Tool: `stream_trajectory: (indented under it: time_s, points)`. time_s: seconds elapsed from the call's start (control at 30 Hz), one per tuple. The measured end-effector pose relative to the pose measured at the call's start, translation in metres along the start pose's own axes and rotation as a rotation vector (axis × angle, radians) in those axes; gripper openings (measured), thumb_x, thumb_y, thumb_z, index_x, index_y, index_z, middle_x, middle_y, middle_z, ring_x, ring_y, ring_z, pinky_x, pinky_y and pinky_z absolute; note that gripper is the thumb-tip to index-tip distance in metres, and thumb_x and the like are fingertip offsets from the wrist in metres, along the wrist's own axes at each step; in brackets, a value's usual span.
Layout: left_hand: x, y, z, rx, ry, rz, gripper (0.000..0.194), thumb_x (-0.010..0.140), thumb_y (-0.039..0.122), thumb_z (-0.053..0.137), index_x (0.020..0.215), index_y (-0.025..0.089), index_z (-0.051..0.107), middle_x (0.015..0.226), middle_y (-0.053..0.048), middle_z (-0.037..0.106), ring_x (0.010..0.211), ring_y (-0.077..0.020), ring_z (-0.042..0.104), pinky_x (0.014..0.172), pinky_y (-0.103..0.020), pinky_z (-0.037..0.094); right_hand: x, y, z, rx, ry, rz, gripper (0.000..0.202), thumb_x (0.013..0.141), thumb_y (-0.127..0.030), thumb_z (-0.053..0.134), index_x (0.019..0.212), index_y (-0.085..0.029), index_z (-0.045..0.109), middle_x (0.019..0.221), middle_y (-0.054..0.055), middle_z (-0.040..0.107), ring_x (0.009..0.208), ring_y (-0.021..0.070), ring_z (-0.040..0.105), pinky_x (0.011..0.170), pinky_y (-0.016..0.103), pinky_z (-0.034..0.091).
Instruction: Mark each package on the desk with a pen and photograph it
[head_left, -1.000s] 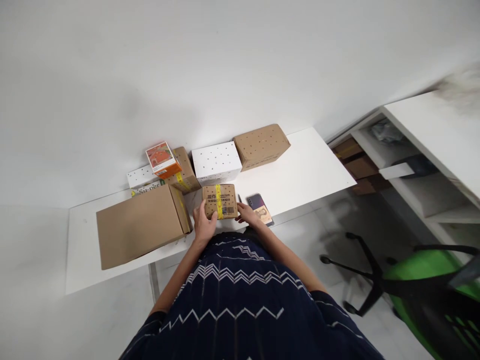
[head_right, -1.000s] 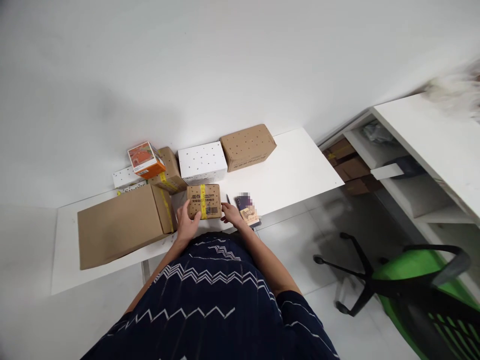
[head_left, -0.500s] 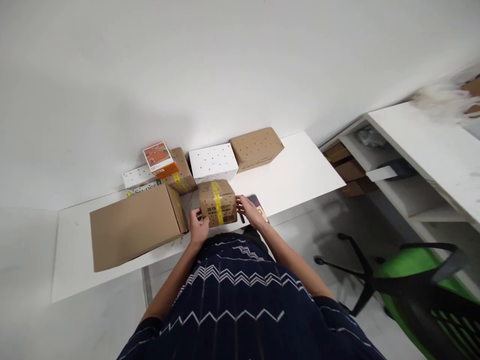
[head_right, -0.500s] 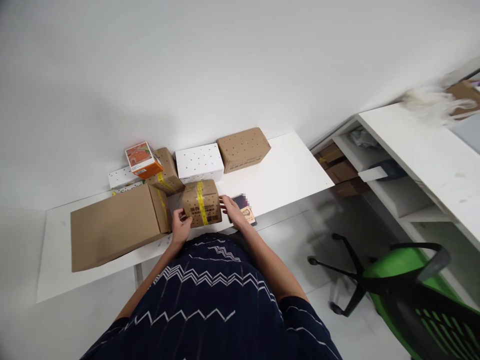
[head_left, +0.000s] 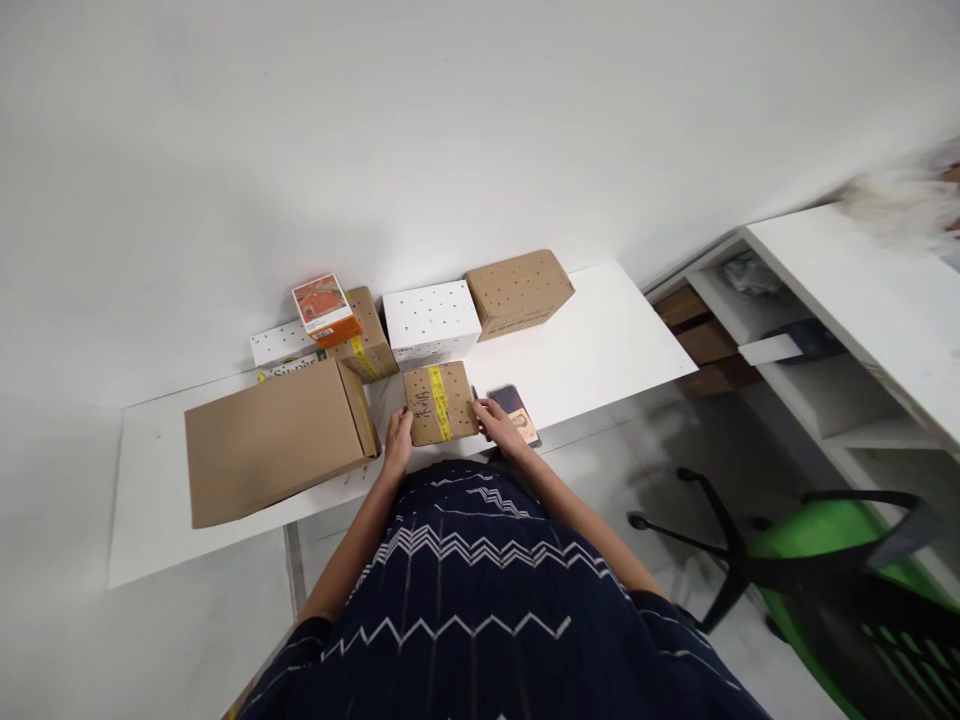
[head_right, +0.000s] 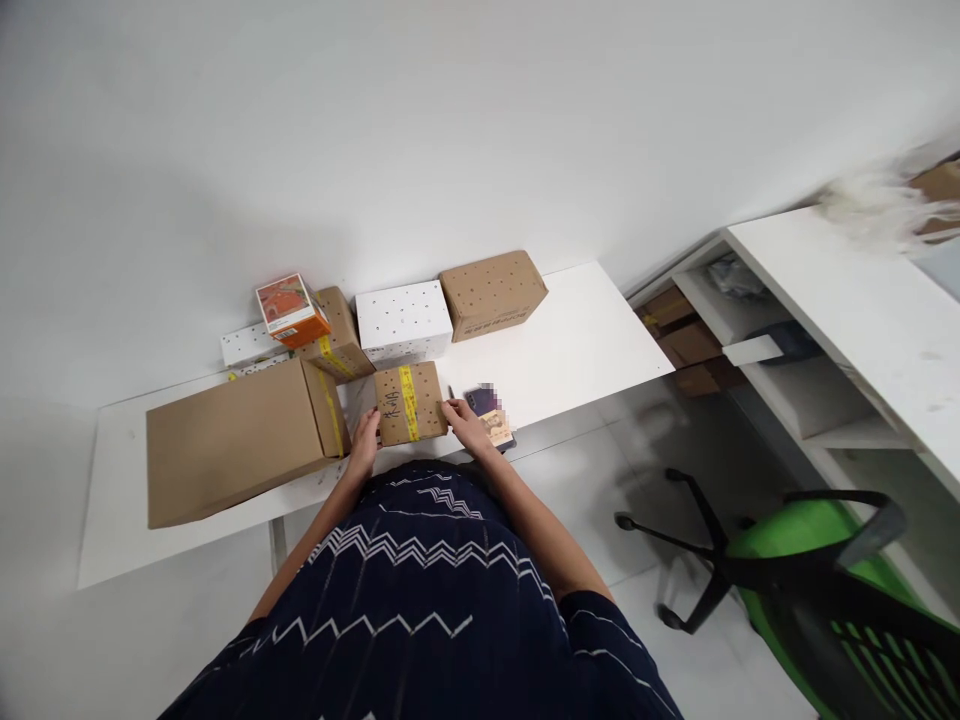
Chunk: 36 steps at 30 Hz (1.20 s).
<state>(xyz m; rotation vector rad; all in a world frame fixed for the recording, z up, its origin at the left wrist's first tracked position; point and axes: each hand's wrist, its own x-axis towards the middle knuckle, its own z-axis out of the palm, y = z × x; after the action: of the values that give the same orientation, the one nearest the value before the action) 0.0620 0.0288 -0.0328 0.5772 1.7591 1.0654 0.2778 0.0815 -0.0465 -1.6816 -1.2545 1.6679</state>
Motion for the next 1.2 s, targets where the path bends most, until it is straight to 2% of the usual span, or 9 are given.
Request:
stream_trajectory:
  time_s: [0.07, 0.17, 0.33, 0.57, 0.73, 0.83, 0.9, 1.03, 1.2]
  points:
    - [0.006, 0.002, 0.005, 0.035, -0.015, 0.082, 0.039, 0.087, 0.045, 0.056, 0.117, 0.02, 0.062, 0.126, -0.011, 0.066, 0.121, -0.0257, 0.06, 0.102, -0.039, 0.047, 0.0, -0.006, 0.0, -0.022, -0.012, 0.01, 0.054, 0.085, -0.061, 0.054, 0.122, -0.021, 0.057, 0.108, 0.007, 0.068, 0.083, 0.0162, 0.063, 0.068, 0.027, 0.049]
    - [0.015, 0.004, 0.012, 0.084, 0.004, 0.104, 0.05, 0.084, 0.049, 0.063, 0.123, 0.019, 0.059, 0.126, -0.013, 0.066, 0.121, -0.0273, 0.06, 0.103, -0.039, 0.046, -0.001, -0.015, 0.001, -0.067, -0.03, 0.014, 0.063, 0.083, -0.06, 0.06, 0.131, -0.02, 0.054, 0.108, 0.008, 0.068, 0.084, 0.0174, 0.064, 0.069, 0.028, 0.051]
    - [0.028, 0.006, 0.02, 0.195, 0.047, 0.106, 0.067, 0.069, 0.045, 0.081, 0.124, 0.017, 0.055, 0.127, -0.017, 0.064, 0.122, -0.029, 0.059, 0.104, -0.039, 0.045, 0.001, -0.022, 0.008, -0.115, -0.003, 0.038, 0.062, 0.082, -0.054, 0.064, 0.13, -0.017, 0.056, 0.102, 0.008, 0.069, 0.089, 0.0196, 0.067, 0.072, 0.028, 0.053]
    - [0.028, 0.005, 0.024, 0.353, 0.104, 0.116, 0.072, 0.066, 0.047, 0.082, 0.124, 0.02, 0.05, 0.13, -0.017, 0.056, 0.124, -0.0308, 0.055, 0.105, -0.045, 0.043, 0.004, -0.016, 0.013, -0.044, 0.013, 0.057, 0.061, 0.08, -0.052, 0.065, 0.131, -0.019, 0.055, 0.101, 0.008, 0.069, 0.087, 0.0214, 0.068, 0.07, 0.029, 0.054]
    - [0.029, 0.003, 0.023, 0.383, 0.101, 0.123, 0.072, 0.067, 0.047, 0.08, 0.125, 0.02, 0.048, 0.128, -0.017, 0.056, 0.123, -0.0315, 0.055, 0.105, -0.046, 0.043, 0.004, -0.012, 0.012, -0.106, 0.013, -0.018, 0.056, 0.085, -0.052, 0.06, 0.13, -0.018, 0.057, 0.104, 0.009, 0.07, 0.092, 0.0216, 0.068, 0.075, 0.03, 0.054]
    - [0.028, 0.003, 0.021, 0.369, 0.085, 0.166, 0.073, 0.071, 0.046, 0.078, 0.129, 0.019, 0.045, 0.131, -0.018, 0.055, 0.125, -0.0303, 0.055, 0.106, -0.046, 0.043, 0.005, -0.005, 0.004, -0.239, 0.012, -0.026, 0.049, 0.096, -0.054, 0.041, 0.122, -0.019, 0.061, 0.105, 0.009, 0.071, 0.09, 0.0194, 0.069, 0.075, 0.028, 0.053]
    - [0.026, 0.002, 0.02, 0.363, 0.09, 0.186, 0.076, 0.072, 0.047, 0.076, 0.133, 0.017, 0.042, 0.135, -0.02, 0.053, 0.127, -0.0302, 0.053, 0.108, -0.046, 0.042, 0.009, 0.0, -0.003, -0.386, 0.066, -0.014, 0.046, 0.1, -0.05, 0.036, 0.114, -0.017, 0.064, 0.108, 0.011, 0.07, 0.098, 0.0209, 0.068, 0.082, 0.03, 0.051]
    - [0.021, 0.003, 0.022, 0.371, 0.11, 0.204, 0.08, 0.074, 0.049, 0.075, 0.138, 0.016, 0.038, 0.14, -0.021, 0.049, 0.132, -0.0305, 0.05, 0.11, -0.045, 0.04, 0.022, 0.011, -0.006, -0.571, 0.096, 0.044, 0.026, 0.094, -0.028, 0.054, 0.109, -0.01, 0.064, 0.123, 0.023, 0.062, 0.115, 0.0301, 0.06, 0.099, 0.04, 0.043]
    - [0.016, 0.005, 0.024, 0.401, 0.137, 0.222, 0.085, 0.076, 0.051, 0.073, 0.143, 0.019, 0.033, 0.148, -0.02, 0.041, 0.137, -0.0314, 0.044, 0.114, -0.045, 0.036, 0.037, 0.019, 0.007, -0.665, 0.049, 0.104, 0.024, 0.093, -0.017, 0.05, 0.114, -0.011, 0.062, 0.123, 0.026, 0.06, 0.109, 0.0318, 0.064, 0.094, 0.046, 0.043]
